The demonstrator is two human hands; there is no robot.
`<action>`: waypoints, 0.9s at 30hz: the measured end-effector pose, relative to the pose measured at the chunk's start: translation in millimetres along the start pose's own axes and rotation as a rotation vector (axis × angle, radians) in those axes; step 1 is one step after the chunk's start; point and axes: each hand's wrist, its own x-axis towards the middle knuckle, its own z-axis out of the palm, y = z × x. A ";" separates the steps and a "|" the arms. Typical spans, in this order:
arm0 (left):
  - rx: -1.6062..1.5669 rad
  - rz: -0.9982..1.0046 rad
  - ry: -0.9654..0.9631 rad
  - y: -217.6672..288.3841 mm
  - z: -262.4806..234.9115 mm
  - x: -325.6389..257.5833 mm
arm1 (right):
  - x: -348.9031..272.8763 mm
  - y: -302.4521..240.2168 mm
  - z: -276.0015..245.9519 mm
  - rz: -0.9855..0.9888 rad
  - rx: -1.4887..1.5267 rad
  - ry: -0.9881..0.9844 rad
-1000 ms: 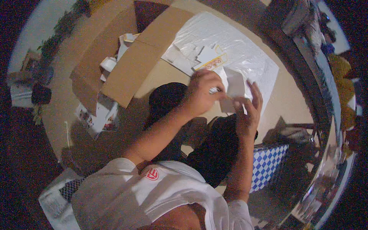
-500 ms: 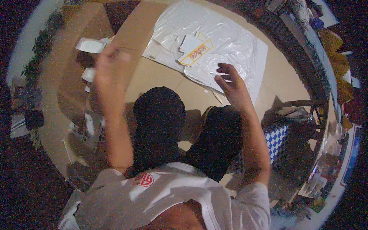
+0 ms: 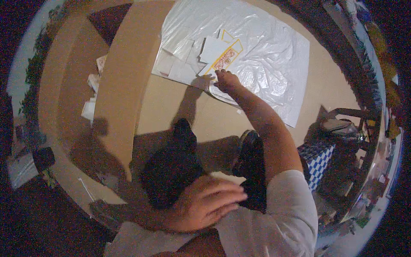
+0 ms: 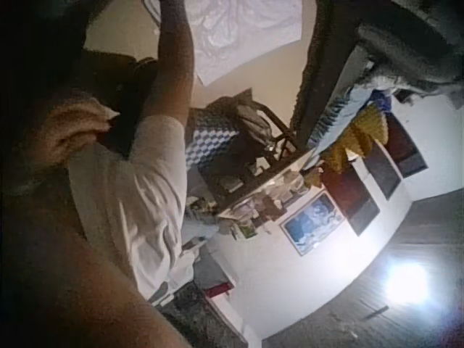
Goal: The person assembles small paper boxes by folding flat printed sheets along pre-scored lines and securing the edges with adhesive tape. The person repeatedly folds, aligns, and tapes each box, then places the finished units into a nearby cardboard box.
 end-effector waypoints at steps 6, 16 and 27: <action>-0.589 0.006 0.060 -34.1 -23.1 2.2 | 63.2 11.1 68.2 0.046 -0.044 0.360; -0.832 -0.083 0.041 -53.6 -43.4 10.0 | 64.8 2.3 81.0 -0.028 -0.286 0.339; -0.903 -0.104 0.007 -48.6 -40.8 0.8 | 57.8 8.3 68.7 -0.186 -0.110 0.209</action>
